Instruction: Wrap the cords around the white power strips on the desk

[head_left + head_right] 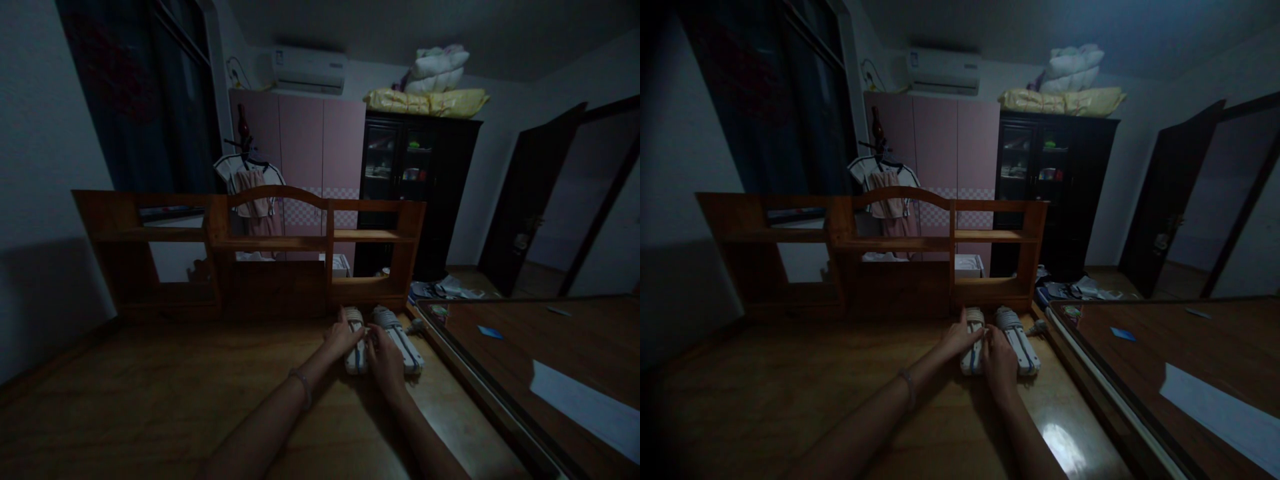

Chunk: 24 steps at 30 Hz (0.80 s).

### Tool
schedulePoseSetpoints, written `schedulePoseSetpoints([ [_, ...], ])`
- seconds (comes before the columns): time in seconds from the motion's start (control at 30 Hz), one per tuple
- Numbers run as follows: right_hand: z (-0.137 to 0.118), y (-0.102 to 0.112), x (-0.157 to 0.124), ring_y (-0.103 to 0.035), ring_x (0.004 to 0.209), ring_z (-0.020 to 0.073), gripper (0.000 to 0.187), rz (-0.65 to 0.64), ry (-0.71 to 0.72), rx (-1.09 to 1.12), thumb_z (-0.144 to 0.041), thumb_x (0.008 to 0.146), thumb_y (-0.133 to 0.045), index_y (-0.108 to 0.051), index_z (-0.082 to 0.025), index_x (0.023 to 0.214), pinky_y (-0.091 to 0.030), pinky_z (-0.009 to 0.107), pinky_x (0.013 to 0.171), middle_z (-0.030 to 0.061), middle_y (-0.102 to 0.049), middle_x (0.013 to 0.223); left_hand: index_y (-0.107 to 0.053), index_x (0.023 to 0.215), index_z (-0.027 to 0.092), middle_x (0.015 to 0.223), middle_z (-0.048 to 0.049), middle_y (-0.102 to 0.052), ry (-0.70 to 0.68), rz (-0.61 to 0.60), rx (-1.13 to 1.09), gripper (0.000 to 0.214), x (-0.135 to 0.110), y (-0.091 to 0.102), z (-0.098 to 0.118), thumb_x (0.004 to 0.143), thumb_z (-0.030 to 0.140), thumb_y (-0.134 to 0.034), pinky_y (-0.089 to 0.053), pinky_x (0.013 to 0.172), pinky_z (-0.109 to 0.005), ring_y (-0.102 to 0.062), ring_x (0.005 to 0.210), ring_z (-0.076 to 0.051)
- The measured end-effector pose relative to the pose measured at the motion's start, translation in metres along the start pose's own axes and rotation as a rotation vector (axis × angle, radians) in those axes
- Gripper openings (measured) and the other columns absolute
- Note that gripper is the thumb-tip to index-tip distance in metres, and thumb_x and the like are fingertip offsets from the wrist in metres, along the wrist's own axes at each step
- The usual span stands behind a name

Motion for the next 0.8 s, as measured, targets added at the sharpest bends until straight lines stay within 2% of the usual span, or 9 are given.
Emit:
schedulePoseSetpoints([
  [0.1, -0.005, 0.006, 0.001, -0.061, 0.091, 0.0246, 0.031, 0.031, 0.009, -0.019, -0.035, 0.093, -0.037, -0.060, -0.021, 0.108, -0.043, 0.033, 0.077, 0.0091, -0.065, 0.104, -0.018, 0.145, 0.002, 0.111, -0.0285, -0.061, 0.024, 0.040, 0.127, 0.101, -0.005, 0.006, 0.000, 0.076, 0.069, -0.047, -0.037, 0.091, -0.045, -0.055, 0.112, -0.040],
  [0.27, -0.013, 0.013, 0.002, -0.062, 0.080, 0.0236, 0.028, 0.044, 0.058, 0.099, -0.041, 0.093, -0.040, -0.061, -0.022, 0.094, -0.041, 0.031, 0.070, 0.0071, -0.067, 0.090, -0.018, 0.143, -0.002, 0.104, -0.0284, -0.064, 0.041, 0.066, 0.202, 0.104, -0.018, 0.022, -0.003, 0.078, 0.078, -0.028, -0.040, 0.086, -0.042, -0.058, 0.106, -0.039],
  [0.37, -0.013, 0.011, 0.000, -0.062, 0.070, 0.0224, 0.030, 0.016, 0.043, 0.132, -0.047, 0.092, -0.042, -0.059, -0.023, 0.086, -0.038, 0.029, 0.063, 0.0053, -0.068, 0.081, -0.019, 0.144, 0.000, 0.101, -0.0254, -0.066, 0.013, 0.063, 0.222, 0.102, -0.032, 0.045, -0.009, 0.078, 0.078, -0.026, -0.041, 0.082, -0.039, -0.061, 0.102, -0.037],
  [0.43, -0.013, 0.009, -0.001, -0.060, 0.062, 0.0215, 0.035, 0.015, 0.030, 0.128, -0.052, 0.091, -0.043, -0.058, -0.023, 0.079, -0.035, 0.029, 0.059, 0.0046, -0.066, 0.072, -0.025, 0.143, 0.007, 0.103, -0.0231, -0.066, -0.031, 0.072, 0.242, 0.090, -0.049, 0.068, -0.013, 0.082, 0.073, -0.028, -0.041, 0.082, -0.038, -0.061, 0.101, -0.035],
  [0.5, -0.014, 0.006, -0.001, -0.057, 0.056, 0.0205, 0.040, 0.011, 0.014, 0.128, -0.057, 0.088, -0.044, -0.057, -0.023, 0.071, -0.034, 0.028, 0.058, 0.0038, -0.062, 0.063, -0.046, 0.133, 0.011, 0.103, -0.0218, -0.066, -0.082, 0.080, 0.271, 0.071, -0.076, 0.092, -0.019, 0.086, 0.063, -0.036, -0.040, 0.082, -0.039, -0.062, 0.099, -0.034],
  [0.57, -0.017, 0.005, 0.000, -0.055, 0.054, 0.0205, 0.046, -0.006, -0.006, 0.146, -0.062, 0.085, -0.045, -0.058, -0.023, 0.065, -0.033, 0.029, 0.057, 0.0039, -0.060, 0.057, -0.067, 0.101, 0.016, 0.093, -0.0177, -0.069, -0.122, 0.065, 0.287, 0.047, -0.112, 0.110, -0.027, 0.089, 0.051, -0.040, -0.040, 0.078, -0.036, -0.063, 0.089, -0.030],
  [0.67, -0.023, 0.014, -0.002, -0.055, 0.056, 0.0225, 0.053, -0.006, -0.071, 0.183, -0.069, 0.080, -0.045, -0.060, -0.023, 0.057, -0.035, 0.030, 0.056, 0.0061, -0.059, 0.053, -0.069, 0.071, 0.020, 0.072, -0.0079, -0.068, -0.160, 0.029, 0.206, 0.044, -0.179, 0.121, -0.046, 0.091, 0.046, -0.039, -0.039, 0.063, -0.030, -0.062, 0.067, -0.022],
  [0.77, -0.031, 0.038, -0.015, -0.055, 0.056, 0.0240, 0.057, -0.006, -0.161, 0.154, -0.072, 0.078, -0.046, -0.056, -0.023, 0.049, -0.039, 0.033, 0.056, 0.0077, -0.057, 0.050, -0.063, 0.056, 0.019, 0.057, -0.0003, -0.061, -0.004, -0.019, -0.031, 0.051, -0.238, 0.124, -0.087, 0.090, 0.051, -0.042, -0.040, 0.059, -0.027, -0.059, 0.059, -0.017],
  [0.8, -0.034, 0.047, -0.022, -0.055, 0.057, 0.0241, 0.057, -0.024, -0.184, 0.119, -0.071, 0.080, -0.046, -0.055, -0.024, 0.048, -0.040, 0.034, 0.055, 0.0077, -0.056, 0.051, -0.065, 0.065, 0.019, 0.067, -0.0001, -0.064, 0.018, -0.014, -0.130, 0.043, -0.252, 0.127, -0.097, 0.090, 0.048, -0.046, -0.043, 0.062, -0.026, -0.059, 0.064, -0.016],
])
Point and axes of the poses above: each hand's wrist, its own x-axis towards the middle knuckle, its own y-axis out of the back of the hand, z = x × y, the point moved 10 cm from there along x, towards the middle knuckle
